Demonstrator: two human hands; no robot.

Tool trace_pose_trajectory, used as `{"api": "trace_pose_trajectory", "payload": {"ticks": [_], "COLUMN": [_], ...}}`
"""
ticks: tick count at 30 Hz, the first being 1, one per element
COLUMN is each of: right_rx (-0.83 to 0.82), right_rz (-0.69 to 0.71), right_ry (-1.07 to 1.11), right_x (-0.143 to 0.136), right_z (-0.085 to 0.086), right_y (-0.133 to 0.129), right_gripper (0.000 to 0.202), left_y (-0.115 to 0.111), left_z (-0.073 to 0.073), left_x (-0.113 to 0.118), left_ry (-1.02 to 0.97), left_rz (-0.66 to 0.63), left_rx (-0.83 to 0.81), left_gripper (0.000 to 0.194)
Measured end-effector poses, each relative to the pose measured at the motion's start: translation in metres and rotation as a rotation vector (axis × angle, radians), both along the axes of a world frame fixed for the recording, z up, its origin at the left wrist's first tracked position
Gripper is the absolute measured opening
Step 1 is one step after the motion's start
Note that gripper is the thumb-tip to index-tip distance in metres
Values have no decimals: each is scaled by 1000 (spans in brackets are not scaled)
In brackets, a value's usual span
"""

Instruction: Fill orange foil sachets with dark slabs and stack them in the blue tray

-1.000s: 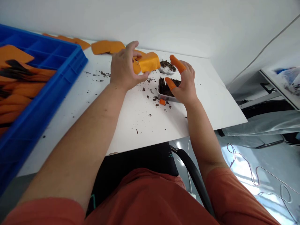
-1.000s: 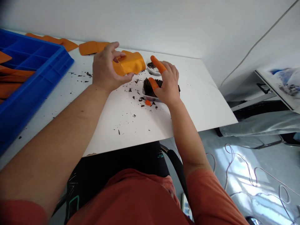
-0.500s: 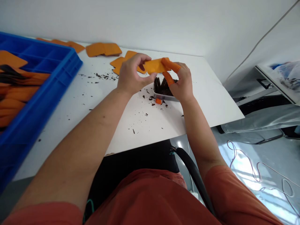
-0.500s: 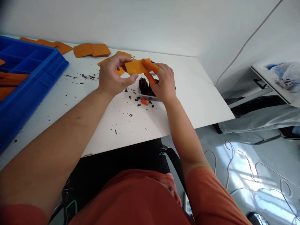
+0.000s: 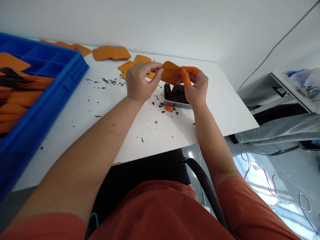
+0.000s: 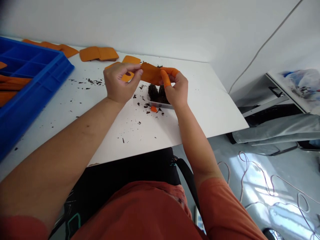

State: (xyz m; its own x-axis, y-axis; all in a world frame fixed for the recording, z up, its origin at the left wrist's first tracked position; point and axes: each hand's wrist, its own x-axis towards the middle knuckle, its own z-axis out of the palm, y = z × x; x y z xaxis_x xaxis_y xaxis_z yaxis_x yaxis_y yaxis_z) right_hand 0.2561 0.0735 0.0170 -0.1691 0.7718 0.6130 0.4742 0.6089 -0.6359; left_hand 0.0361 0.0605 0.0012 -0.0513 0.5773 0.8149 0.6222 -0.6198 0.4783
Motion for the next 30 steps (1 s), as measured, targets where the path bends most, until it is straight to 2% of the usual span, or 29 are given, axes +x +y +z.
{"api": "trace_pose_trajectory", "payload": {"ticks": [7,14,20,30], "right_rx": [3,61,73,40], "right_rz": [-31,-46,-14,87], "right_ry": [34,62,41,19], "right_x": [1,7,9,3], "right_z": [-4,-8,-9,-3], "right_y": [2,12,18,8], "right_gripper": [48,52,55,58], "left_y": [-2,1,-5,2], "left_z": [1,-2,5,0], "left_x": [3,10,12,6], "left_ry": [81,74,78,77], "left_rz": [32,6,-11,-1], "left_rx": [49,-9,-46,-3], "left_gripper": [27,19,18,25]}}
